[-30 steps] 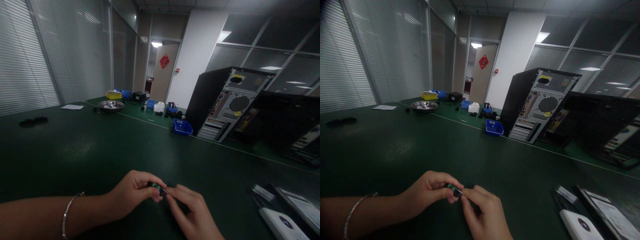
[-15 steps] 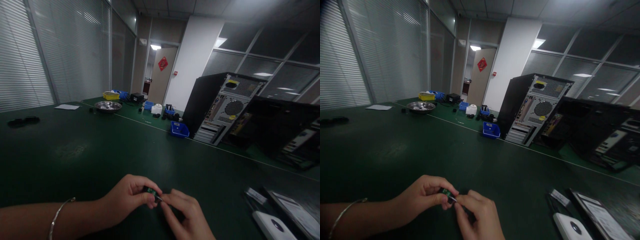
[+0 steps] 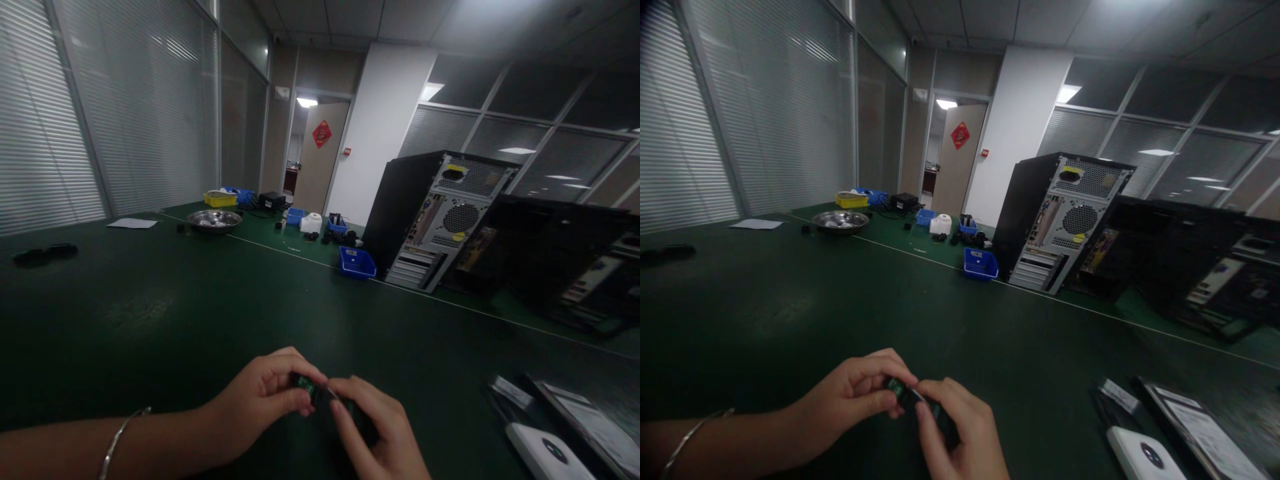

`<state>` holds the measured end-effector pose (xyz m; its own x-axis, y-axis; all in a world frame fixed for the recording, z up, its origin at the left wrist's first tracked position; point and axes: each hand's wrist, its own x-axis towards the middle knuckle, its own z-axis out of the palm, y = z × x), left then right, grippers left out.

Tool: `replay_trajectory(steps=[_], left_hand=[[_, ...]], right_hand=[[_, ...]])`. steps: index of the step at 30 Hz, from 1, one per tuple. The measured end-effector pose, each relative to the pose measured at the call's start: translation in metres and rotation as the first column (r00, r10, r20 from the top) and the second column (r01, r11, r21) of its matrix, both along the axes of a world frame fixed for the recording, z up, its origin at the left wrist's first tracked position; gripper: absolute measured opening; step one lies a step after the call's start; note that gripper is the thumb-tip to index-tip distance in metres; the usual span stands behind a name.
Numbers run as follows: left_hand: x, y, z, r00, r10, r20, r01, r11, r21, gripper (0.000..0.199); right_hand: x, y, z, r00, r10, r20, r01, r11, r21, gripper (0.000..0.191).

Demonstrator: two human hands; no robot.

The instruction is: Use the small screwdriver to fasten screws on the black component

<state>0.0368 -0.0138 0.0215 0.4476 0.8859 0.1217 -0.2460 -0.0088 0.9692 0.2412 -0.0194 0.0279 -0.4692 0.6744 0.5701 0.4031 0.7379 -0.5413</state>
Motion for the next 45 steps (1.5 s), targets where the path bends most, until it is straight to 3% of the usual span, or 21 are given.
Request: replay_trajectory(steps=[4,10,15,21,27,31,36,43,45], left_hand=[[0.0,0.002,-0.005,0.997,0.046,0.066,-0.039,0.995,-0.09,0.035],[-0.001,0.005,-0.006,0.996,0.087,-0.008,-0.086,0.976,-0.201,0.031],[-0.002,0.004,-0.003,0.995,0.099,0.007,-0.095,0.975,-0.2,0.031],[-0.001,0.001,0.0,0.998,0.057,0.01,-0.055,0.99,-0.126,0.034],[-0.004,0.003,-0.003,0.997,0.043,-0.07,-0.048,0.996,-0.071,0.02],[-0.007,0.003,-0.003,0.975,0.085,-0.204,-0.086,0.996,0.001,0.018],[-0.008,0.002,-0.004,0.98,0.092,-0.179,-0.085,0.995,0.049,0.026],[-0.011,0.0,-0.004,0.928,0.175,-0.33,-0.061,0.942,0.329,0.019],[-0.011,-0.001,-0.003,0.916,0.185,-0.355,-0.053,0.935,0.35,0.019]], right_hand=[[0.0,-0.001,-0.002,0.997,0.03,0.066,-0.03,1.0,-0.002,0.026],[0.001,-0.001,-0.007,0.995,0.028,0.094,-0.028,1.0,-0.001,0.029],[-0.001,-0.001,-0.005,0.992,0.069,0.105,-0.067,0.997,-0.023,0.033],[-0.002,-0.002,-0.005,0.982,0.108,0.156,-0.097,0.992,-0.078,0.036],[0.002,-0.004,0.002,0.992,-0.022,0.124,0.032,0.996,-0.08,0.024],[0.003,-0.004,0.003,0.966,-0.074,0.248,0.105,0.988,-0.114,0.027],[-0.001,-0.003,0.004,0.902,-0.065,0.428,0.12,0.987,-0.103,0.032],[-0.001,-0.006,0.005,0.882,-0.059,0.467,0.133,0.983,-0.127,0.032],[-0.001,-0.007,0.005,0.886,-0.052,0.46,0.132,0.981,-0.143,0.033]])
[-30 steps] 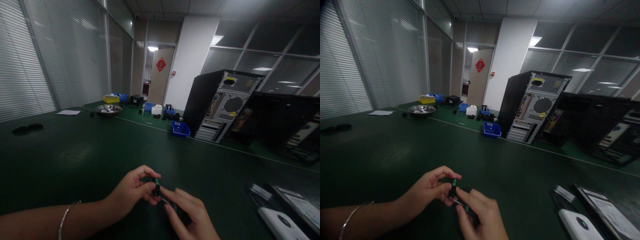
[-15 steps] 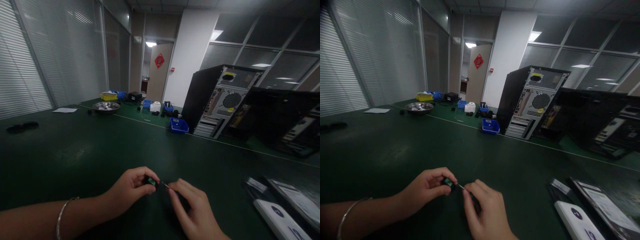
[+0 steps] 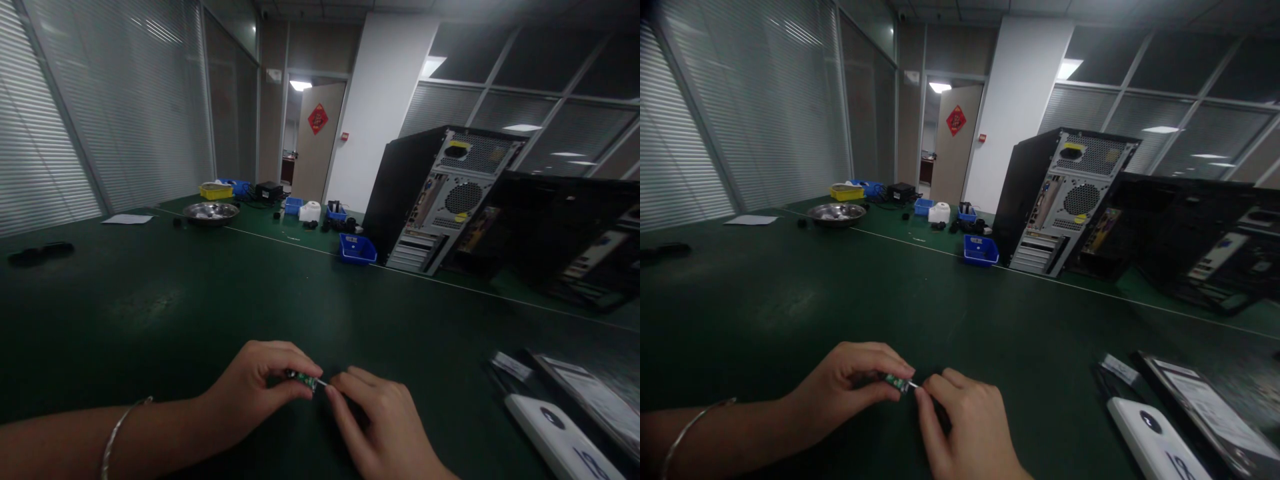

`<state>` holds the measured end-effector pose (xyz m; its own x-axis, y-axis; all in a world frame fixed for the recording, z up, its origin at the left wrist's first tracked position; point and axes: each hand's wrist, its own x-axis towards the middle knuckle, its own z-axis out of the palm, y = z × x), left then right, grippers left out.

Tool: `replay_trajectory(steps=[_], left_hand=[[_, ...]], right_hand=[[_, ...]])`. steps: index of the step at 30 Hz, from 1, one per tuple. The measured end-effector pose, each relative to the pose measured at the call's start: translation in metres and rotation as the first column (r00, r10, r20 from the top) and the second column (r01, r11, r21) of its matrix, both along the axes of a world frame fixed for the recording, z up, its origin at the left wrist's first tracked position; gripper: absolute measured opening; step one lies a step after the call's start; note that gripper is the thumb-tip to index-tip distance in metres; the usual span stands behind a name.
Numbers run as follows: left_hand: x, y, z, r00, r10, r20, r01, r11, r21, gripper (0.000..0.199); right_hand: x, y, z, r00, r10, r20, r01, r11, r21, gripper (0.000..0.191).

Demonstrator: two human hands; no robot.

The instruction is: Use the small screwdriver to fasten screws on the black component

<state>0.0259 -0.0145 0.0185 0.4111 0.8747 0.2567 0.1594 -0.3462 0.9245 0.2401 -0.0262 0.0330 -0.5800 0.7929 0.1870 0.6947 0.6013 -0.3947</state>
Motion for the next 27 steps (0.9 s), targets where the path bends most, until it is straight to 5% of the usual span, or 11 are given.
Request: replay_trajectory(steps=[10,17,22,27], left_hand=[[0.008,-0.003,0.001,0.947,0.044,0.319,0.067,0.942,-0.328,0.024],[0.007,0.0,0.003,0.945,0.068,0.321,0.053,0.934,-0.354,0.02],[0.001,0.003,0.007,0.995,-0.094,0.03,0.098,0.974,-0.205,0.015],[0.001,-0.004,0.021,0.88,-0.34,-0.332,0.369,0.929,0.028,0.015]], right_hand=[[-0.004,0.0,-0.003,0.995,0.02,-0.101,-0.022,1.0,-0.019,0.033],[0.0,0.001,-0.001,0.989,-0.023,-0.145,0.018,0.999,-0.03,0.033],[0.003,0.005,-0.001,0.97,-0.061,-0.237,0.051,0.998,-0.048,0.033],[0.003,0.006,-0.004,0.962,-0.077,-0.261,0.064,0.996,-0.06,0.032]])
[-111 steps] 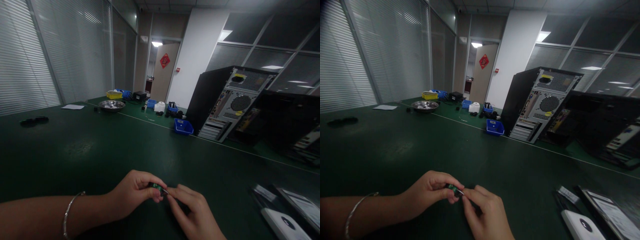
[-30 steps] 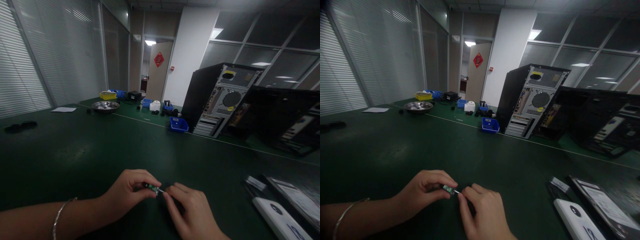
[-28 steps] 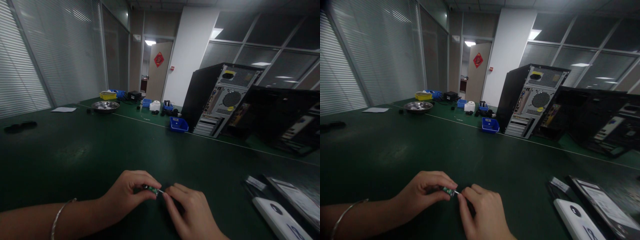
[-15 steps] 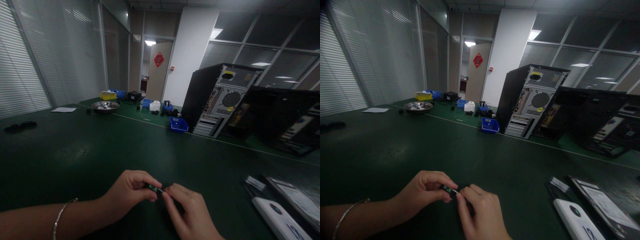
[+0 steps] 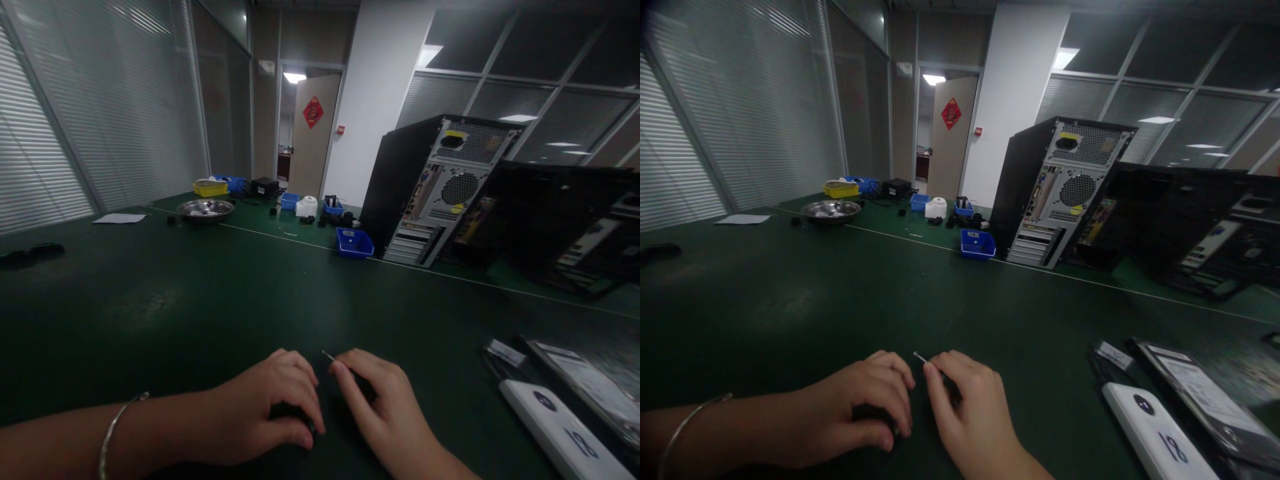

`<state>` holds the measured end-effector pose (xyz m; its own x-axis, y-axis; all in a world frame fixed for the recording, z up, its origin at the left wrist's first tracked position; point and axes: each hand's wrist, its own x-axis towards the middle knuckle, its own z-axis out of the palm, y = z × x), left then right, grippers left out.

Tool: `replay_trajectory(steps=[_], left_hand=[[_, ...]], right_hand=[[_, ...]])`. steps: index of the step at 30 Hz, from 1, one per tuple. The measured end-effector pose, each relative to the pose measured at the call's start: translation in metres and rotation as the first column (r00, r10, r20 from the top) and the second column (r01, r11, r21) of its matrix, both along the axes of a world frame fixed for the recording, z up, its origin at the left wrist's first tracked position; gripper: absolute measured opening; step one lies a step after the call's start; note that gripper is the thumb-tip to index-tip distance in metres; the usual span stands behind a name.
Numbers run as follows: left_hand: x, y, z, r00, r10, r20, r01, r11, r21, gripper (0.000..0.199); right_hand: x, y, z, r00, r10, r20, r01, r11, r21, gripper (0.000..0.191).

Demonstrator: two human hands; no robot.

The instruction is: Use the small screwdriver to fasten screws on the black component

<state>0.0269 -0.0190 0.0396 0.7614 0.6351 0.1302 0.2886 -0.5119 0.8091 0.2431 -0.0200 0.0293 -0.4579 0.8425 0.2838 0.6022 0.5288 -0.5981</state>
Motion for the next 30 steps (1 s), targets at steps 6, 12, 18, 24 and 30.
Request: replay_trajectory(steps=[6,12,18,24,30], left_hand=[[0.001,-0.005,0.001,0.998,-0.019,-0.054,0.024,0.995,0.094,0.028],[0.001,-0.007,-0.006,0.975,0.217,-0.047,-0.207,0.964,0.166,0.008],[0.008,-0.012,0.008,0.882,0.277,-0.382,-0.187,0.948,0.257,0.054],[0.014,-0.02,0.019,0.856,0.252,-0.451,-0.153,0.957,0.245,0.042],[0.009,-0.016,0.004,0.904,0.319,-0.283,-0.293,0.947,0.131,0.025]], right_hand=[[0.0,0.001,0.001,1.0,0.001,0.012,-0.001,1.0,-0.016,0.032],[0.003,0.004,0.01,0.998,0.041,0.042,-0.037,0.995,-0.098,0.012],[0.006,0.003,0.02,0.961,0.24,0.136,-0.202,0.948,-0.245,0.019],[0.005,0.0,0.022,0.926,0.316,0.208,-0.258,0.929,-0.266,0.02],[0.006,0.003,0.009,0.947,0.27,0.175,-0.232,0.95,-0.211,0.014]])
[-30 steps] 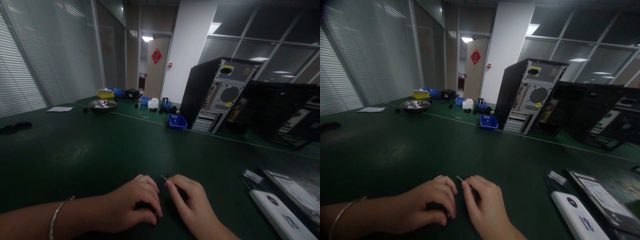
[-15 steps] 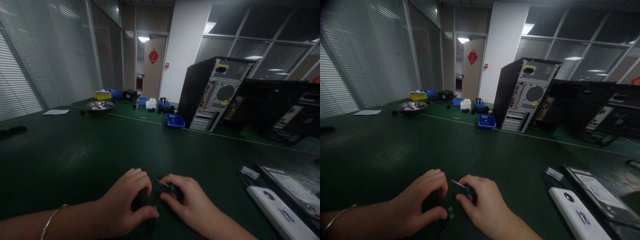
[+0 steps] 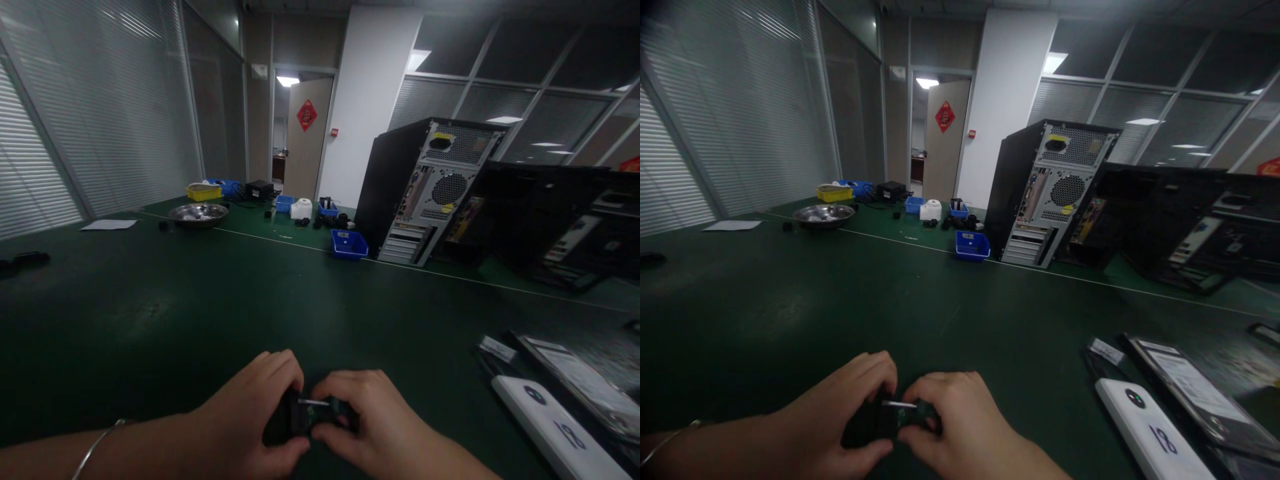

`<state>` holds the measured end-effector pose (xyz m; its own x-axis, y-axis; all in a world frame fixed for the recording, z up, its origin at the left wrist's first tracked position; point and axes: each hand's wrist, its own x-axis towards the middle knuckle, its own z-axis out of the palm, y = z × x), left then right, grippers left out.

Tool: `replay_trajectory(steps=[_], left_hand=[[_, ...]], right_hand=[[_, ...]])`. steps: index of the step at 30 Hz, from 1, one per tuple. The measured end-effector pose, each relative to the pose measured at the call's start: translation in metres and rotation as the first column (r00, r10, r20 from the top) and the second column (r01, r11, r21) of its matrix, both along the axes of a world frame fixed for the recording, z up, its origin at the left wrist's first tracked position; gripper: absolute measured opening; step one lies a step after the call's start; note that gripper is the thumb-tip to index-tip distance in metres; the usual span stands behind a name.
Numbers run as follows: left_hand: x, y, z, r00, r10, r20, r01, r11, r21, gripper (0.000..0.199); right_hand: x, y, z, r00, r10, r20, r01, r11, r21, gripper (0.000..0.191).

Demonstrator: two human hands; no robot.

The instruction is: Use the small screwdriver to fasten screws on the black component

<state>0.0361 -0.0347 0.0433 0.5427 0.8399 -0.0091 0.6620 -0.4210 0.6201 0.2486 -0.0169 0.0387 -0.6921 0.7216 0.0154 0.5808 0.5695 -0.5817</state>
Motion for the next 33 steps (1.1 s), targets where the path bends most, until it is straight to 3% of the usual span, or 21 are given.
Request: replay_trajectory(steps=[3,6,8,11,15,26,33], left_hand=[[-0.003,0.008,-0.016,0.95,0.05,0.309,-0.005,0.99,-0.143,0.031],[-0.004,0.014,-0.027,0.748,0.12,0.653,0.175,0.913,-0.368,0.034],[-0.002,0.017,-0.03,0.605,0.201,0.771,0.297,0.841,-0.453,0.034],[0.001,0.018,-0.03,0.511,0.276,0.814,0.389,0.771,-0.505,0.036],[0.004,0.016,-0.027,0.503,0.313,0.806,0.407,0.737,-0.54,0.039],[0.008,0.013,-0.02,0.471,0.314,0.824,0.411,0.749,-0.521,0.035],[0.007,0.013,-0.022,0.476,0.37,0.798,0.344,0.757,-0.556,0.037]], right_hand=[[0.0,0.001,-0.004,0.989,-0.096,-0.112,0.1,0.994,0.037,0.013],[-0.002,0.0,-0.005,0.949,-0.172,-0.264,0.194,0.979,0.059,0.013],[-0.004,-0.002,-0.005,0.925,-0.171,-0.339,0.205,0.977,0.067,0.014],[-0.006,-0.004,-0.006,0.908,-0.136,-0.396,0.185,0.979,0.087,0.013],[-0.007,-0.006,-0.009,0.903,-0.124,-0.411,0.173,0.981,0.085,0.014],[-0.011,-0.011,-0.007,0.914,-0.136,-0.382,0.174,0.982,0.068,0.011],[-0.009,-0.013,-0.009,0.948,-0.088,-0.306,0.152,0.969,0.192,0.009]])
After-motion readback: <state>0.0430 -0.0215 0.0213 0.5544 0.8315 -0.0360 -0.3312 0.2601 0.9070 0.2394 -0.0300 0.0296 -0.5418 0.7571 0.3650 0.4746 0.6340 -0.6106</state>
